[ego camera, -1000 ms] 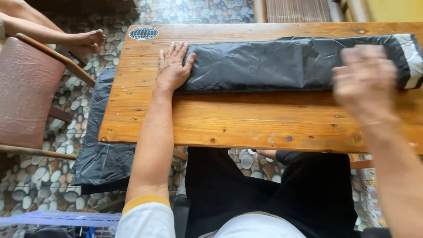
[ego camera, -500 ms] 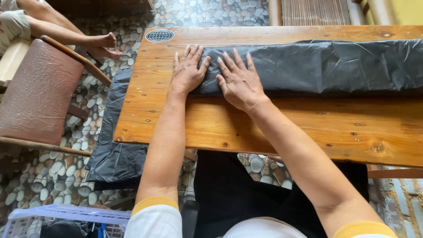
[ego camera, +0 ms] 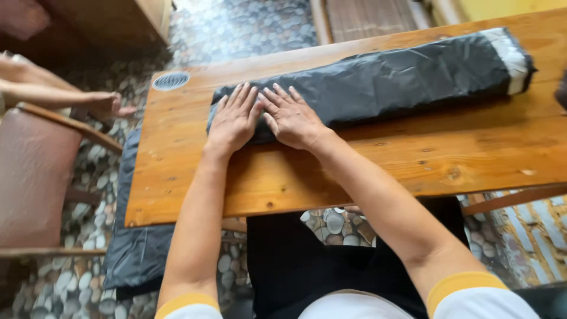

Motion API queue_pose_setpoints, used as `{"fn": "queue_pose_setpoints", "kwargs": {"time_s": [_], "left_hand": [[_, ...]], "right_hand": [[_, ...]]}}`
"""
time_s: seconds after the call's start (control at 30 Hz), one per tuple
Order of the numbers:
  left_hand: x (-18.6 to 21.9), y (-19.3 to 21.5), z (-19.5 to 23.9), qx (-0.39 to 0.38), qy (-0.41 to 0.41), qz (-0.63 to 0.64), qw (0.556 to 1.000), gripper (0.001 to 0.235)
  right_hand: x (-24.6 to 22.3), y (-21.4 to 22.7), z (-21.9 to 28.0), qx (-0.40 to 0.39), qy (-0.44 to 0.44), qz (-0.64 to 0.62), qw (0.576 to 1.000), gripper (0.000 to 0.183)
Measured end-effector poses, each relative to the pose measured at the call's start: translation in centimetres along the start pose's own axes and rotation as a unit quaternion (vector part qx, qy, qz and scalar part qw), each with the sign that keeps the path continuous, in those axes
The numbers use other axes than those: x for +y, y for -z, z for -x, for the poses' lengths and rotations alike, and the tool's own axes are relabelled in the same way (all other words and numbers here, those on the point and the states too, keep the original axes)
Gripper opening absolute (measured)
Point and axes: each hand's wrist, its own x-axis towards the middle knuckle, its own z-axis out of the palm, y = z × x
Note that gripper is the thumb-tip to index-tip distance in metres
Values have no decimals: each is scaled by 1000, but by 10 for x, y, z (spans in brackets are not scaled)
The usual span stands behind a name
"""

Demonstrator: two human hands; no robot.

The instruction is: The person places a black package into a black zippered pouch, seals it, and wipes the pouch with a feather duster. They then fold a large black plastic sheet on the table, wipe it with the duster, and place it into a basket. Finally, they repeat the process with another package.

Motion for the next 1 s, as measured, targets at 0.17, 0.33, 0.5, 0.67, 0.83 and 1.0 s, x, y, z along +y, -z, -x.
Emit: {"fn": "queue_pose_setpoints", "kwargs": {"time_s": [0.17, 0.33, 0.5, 0.67, 0.83, 1.0], "left_hand": [[-4, -6, 0, -23, 4, -35, 999, 76], [-6, -13, -1, -12, -2, -30, 999, 74], [-2, -8, 0, -16, -2, -21, 1000, 74], [2, -3, 0, -39, 11, -19, 999, 75], [45, 39, -9, -101, 69, -64, 990, 80], [108, 41, -33, -136, 154, -216, 955, 98]], "right_hand": [[74, 76, 52, -131, -121, 74, 981, 70], [147, 128, 99, -187, -253, 148, 938, 69], [232, 145, 154, -147, -316, 187, 918, 72], [257, 138, 176, -47, -355, 78, 930, 76], [254, 136, 176, -50, -361, 73, 928, 76], [258, 135, 177, -42, -357, 81, 929, 76]]}}
